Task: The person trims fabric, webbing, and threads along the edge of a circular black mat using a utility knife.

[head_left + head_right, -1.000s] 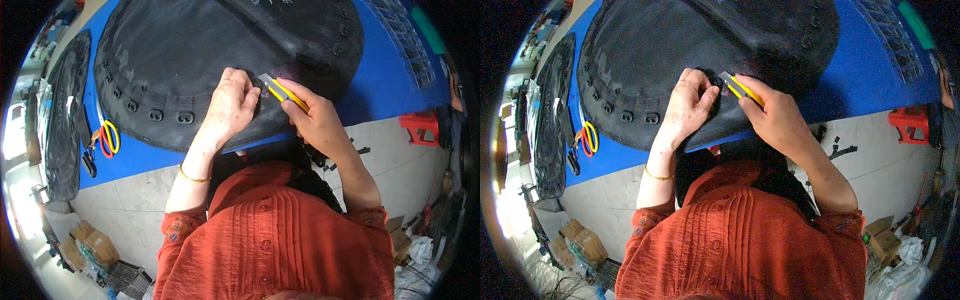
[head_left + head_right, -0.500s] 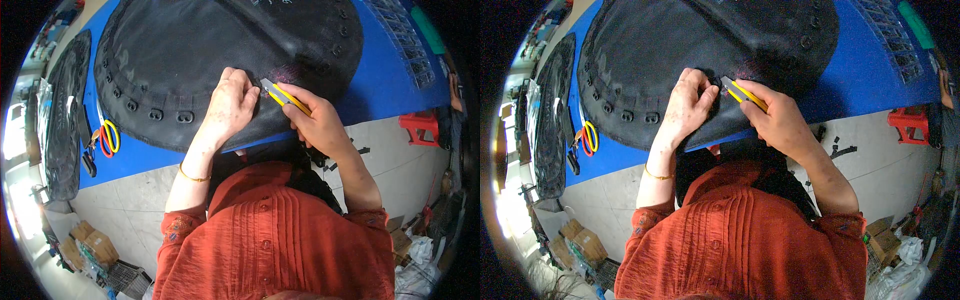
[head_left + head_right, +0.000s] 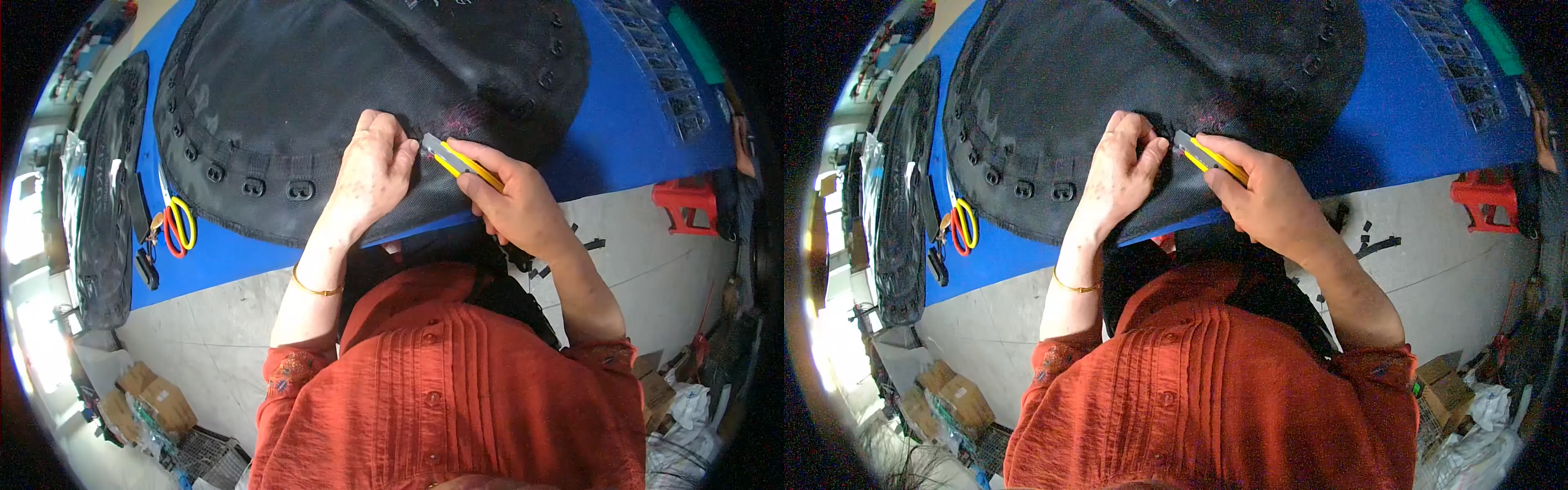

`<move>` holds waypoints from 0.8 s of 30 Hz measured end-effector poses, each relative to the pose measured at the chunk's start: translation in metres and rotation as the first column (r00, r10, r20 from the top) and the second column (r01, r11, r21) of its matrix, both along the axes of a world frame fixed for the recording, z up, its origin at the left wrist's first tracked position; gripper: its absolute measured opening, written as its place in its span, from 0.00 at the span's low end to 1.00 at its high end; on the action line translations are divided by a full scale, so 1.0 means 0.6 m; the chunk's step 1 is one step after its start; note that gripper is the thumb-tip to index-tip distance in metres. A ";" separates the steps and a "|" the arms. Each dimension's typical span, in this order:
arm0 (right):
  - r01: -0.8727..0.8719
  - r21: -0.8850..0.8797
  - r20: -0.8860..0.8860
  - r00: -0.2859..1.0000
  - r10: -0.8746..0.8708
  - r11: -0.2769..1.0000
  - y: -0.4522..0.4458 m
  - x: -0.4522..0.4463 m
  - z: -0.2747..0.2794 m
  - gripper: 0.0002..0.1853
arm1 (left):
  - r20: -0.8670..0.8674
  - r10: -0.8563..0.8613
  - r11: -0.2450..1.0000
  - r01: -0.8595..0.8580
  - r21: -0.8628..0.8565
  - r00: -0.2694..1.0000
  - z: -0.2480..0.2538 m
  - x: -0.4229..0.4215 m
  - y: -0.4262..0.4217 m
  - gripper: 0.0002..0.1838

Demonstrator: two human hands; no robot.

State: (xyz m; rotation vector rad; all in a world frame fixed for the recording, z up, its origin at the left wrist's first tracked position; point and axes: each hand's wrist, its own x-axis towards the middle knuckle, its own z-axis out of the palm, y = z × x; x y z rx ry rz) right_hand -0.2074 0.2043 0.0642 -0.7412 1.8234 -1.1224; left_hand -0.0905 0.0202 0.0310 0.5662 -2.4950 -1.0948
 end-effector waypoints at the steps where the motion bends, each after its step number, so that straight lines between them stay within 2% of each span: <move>1: 0.011 0.018 0.025 1.000 -0.012 1.000 0.000 0.002 0.002 0.23 | 0.000 -0.001 1.000 0.001 -0.012 1.000 -0.002 0.000 0.000 0.08; 11: -0.022 0.040 -0.020 1.000 0.023 0.999 0.019 0.008 -0.002 0.23 | -0.021 -0.011 0.998 0.009 -0.056 1.000 -0.007 0.001 -0.003 0.08; 13: -0.075 -0.110 -0.125 0.990 0.061 0.991 0.024 0.013 -0.026 0.23 | -0.027 -0.009 0.998 0.008 -0.059 1.000 -0.011 0.001 -0.004 0.08; 15: -0.072 -0.104 -0.139 0.989 0.057 0.992 0.026 0.015 -0.015 0.22 | -0.035 -0.010 0.998 0.008 -0.060 0.999 -0.010 0.000 -0.004 0.09; 21: -0.059 -0.101 -0.183 0.982 0.040 0.993 0.037 0.017 -0.026 0.23 | 0.027 0.021 0.996 -0.018 -0.087 0.999 0.010 0.003 0.008 0.10; 24: -0.020 -0.102 -0.197 0.980 0.000 0.995 0.041 0.014 -0.029 0.23 | 0.082 -0.012 0.987 0.025 -0.159 0.997 0.027 0.007 0.009 0.10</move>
